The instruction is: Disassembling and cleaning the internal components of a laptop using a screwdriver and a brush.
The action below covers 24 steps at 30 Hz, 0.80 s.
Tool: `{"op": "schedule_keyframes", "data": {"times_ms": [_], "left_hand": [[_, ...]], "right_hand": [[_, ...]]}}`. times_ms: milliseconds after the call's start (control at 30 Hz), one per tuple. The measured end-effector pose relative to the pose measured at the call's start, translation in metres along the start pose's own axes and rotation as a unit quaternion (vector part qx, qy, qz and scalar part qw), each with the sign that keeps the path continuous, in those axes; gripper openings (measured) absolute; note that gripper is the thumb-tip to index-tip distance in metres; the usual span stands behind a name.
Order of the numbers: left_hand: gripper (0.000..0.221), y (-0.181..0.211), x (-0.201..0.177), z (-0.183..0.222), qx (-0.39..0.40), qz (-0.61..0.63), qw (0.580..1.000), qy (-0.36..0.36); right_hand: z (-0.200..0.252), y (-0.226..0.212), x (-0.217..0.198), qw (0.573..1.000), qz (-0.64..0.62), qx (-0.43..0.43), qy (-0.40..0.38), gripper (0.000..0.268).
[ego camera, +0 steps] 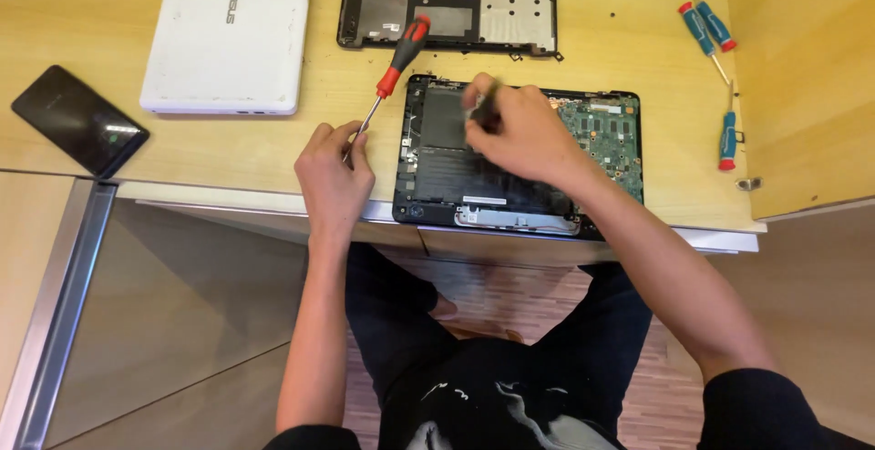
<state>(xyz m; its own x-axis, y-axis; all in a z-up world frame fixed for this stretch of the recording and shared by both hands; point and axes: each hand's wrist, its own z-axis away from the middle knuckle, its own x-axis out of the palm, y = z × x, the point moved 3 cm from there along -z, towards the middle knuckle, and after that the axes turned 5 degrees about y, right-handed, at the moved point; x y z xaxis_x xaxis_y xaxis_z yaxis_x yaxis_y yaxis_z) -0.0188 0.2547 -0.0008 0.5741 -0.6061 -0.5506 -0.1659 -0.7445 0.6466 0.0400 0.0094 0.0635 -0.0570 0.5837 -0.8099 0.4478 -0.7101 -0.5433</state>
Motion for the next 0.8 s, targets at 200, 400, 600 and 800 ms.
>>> {"op": "schedule_keyframes", "data": {"times_ms": [200,400,600,800], "left_hand": [[0.012,0.004,-0.001,0.003,0.021,-0.056,0.998,0.024],[0.012,0.008,-0.002,0.002,0.038,-0.101,0.993,0.047],[0.019,0.006,-0.001,0.000,0.008,-0.089,0.995,0.034],[0.021,0.001,-0.002,0.002,0.006,-0.085,0.996,0.026]], "right_hand": [[-0.024,0.066,-0.029,0.983,0.129,0.129,0.036,0.010],[-0.014,-0.009,-0.002,0.999,-0.014,-0.007,-0.038,0.014],[-0.025,0.031,-0.013,0.998,-0.040,0.037,0.029,0.010],[0.013,0.049,-0.049,0.976,-0.165,0.039,0.133,0.011]]}}
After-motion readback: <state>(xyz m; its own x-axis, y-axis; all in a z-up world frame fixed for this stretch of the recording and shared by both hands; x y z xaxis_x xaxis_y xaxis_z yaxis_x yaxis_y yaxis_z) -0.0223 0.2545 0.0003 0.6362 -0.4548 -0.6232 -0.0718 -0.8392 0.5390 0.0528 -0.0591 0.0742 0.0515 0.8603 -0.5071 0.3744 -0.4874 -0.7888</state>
